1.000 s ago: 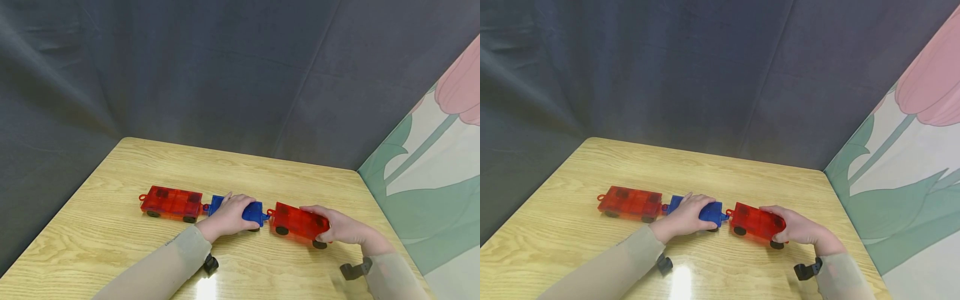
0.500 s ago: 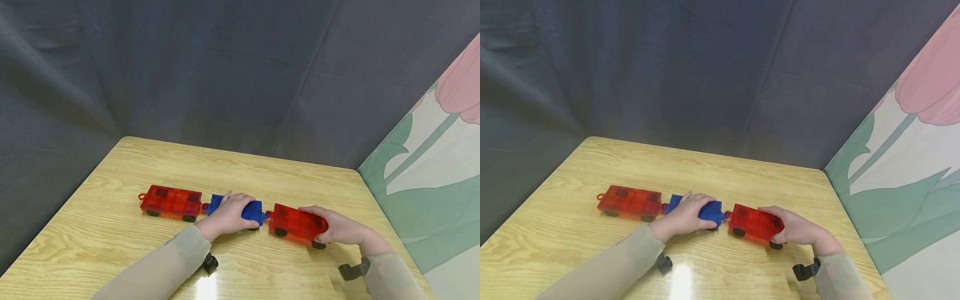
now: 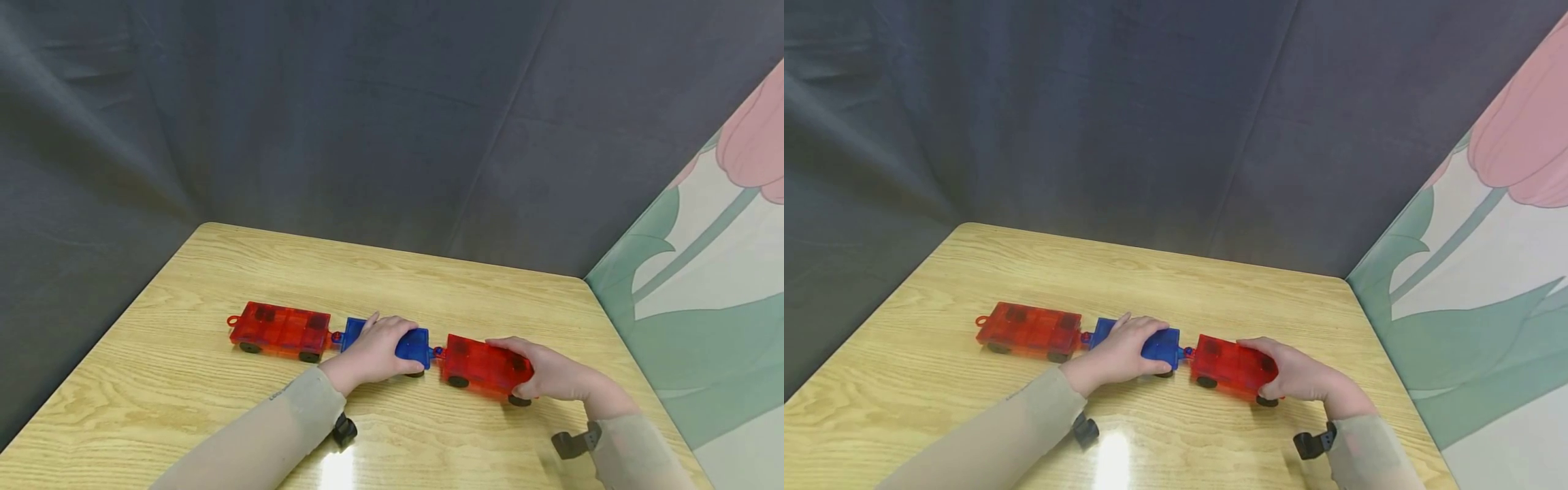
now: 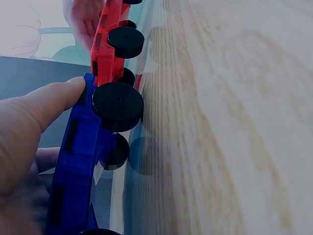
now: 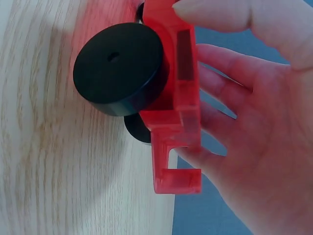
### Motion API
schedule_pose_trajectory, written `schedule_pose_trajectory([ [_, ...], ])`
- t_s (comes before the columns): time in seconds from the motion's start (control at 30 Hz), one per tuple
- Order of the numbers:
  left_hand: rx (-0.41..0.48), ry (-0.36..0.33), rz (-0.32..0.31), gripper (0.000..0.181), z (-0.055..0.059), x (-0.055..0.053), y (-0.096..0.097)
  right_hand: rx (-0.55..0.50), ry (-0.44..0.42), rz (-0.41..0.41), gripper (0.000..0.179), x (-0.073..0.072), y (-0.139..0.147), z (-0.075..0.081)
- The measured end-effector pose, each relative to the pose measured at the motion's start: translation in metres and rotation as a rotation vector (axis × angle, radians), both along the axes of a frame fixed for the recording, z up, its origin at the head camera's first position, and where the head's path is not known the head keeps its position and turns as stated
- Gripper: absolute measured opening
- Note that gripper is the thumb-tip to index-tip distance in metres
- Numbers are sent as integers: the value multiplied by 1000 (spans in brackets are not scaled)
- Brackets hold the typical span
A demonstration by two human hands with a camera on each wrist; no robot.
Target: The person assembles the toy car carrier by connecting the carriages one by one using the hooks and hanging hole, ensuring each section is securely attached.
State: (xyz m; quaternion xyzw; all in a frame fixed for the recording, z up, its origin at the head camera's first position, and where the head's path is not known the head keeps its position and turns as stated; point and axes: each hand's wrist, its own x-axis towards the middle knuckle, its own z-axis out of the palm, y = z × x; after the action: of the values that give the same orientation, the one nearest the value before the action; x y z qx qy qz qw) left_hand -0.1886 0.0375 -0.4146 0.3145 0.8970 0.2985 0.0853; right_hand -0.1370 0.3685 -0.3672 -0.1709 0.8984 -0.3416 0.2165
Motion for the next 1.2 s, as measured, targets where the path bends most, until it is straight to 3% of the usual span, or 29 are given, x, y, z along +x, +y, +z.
schedule_pose_trajectory([
  [0.33,2,-7,-3,75,0,0,0,74,1,-50,87,-1,-3,-6],
  [1.2,-8,-12,1,75,-1,-1,0,155,115,-17,89,-5,-7,-5],
])
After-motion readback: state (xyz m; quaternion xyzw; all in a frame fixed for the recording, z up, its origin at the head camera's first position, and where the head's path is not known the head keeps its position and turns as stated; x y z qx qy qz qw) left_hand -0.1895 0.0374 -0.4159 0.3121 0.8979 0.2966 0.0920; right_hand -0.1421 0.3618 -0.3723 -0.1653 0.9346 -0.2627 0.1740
